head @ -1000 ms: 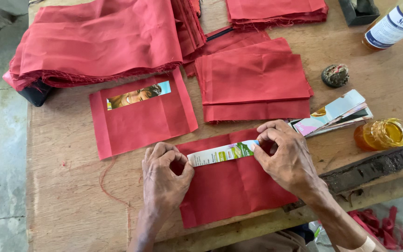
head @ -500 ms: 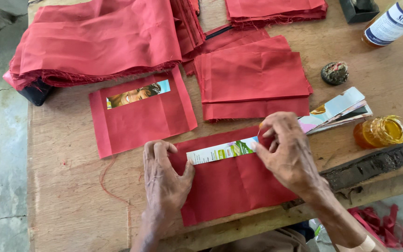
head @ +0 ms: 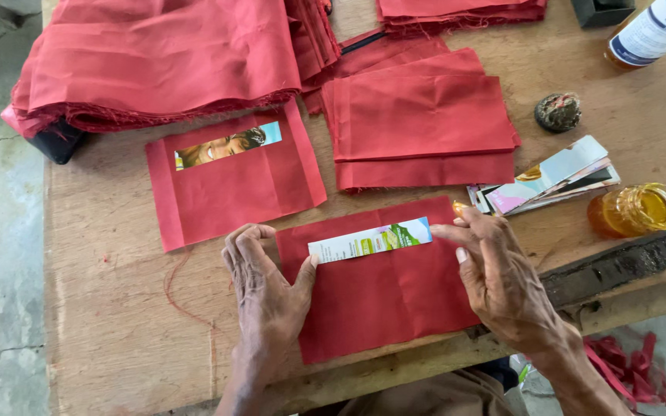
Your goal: The person applies adhesive from a small jar onto paper linings and then attaches the adhesive-coated strips onto red leather pieces at a workbench.
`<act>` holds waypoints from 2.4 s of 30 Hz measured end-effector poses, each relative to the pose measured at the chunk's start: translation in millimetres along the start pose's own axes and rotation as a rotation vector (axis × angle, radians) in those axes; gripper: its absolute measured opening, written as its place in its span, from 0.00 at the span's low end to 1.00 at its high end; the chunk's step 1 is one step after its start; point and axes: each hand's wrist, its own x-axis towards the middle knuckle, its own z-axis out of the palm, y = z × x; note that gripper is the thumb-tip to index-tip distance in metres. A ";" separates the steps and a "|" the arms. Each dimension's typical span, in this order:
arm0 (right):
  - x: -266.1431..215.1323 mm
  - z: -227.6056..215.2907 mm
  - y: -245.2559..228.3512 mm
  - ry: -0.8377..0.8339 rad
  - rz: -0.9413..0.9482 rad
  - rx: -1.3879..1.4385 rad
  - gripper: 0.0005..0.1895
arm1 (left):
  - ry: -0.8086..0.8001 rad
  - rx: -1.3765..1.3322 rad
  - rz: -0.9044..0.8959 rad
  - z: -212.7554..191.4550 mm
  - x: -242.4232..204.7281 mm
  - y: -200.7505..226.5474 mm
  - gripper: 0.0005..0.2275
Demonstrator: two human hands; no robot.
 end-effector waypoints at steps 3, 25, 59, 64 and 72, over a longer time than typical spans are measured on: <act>3.3 2.7 -6.2 0.015 0.008 0.067 0.35 | -0.070 -0.073 -0.120 -9.3 1.3 -5.5 0.26; 12.7 47.9 -68.5 -0.321 -0.012 0.030 0.41 | 0.149 0.105 0.115 23.1 -4.2 -10.5 0.38; -1.8 12.0 -29.9 -0.188 0.089 -0.116 0.36 | -0.212 0.380 0.072 19.4 -46.3 2.3 0.32; 14.9 54.4 -67.5 -0.189 -0.064 -0.042 0.38 | -0.083 0.168 0.357 22.9 -56.1 -0.5 0.31; 8.1 37.2 -52.6 -0.211 0.023 -0.293 0.37 | -0.121 0.286 0.249 17.5 -59.2 8.4 0.32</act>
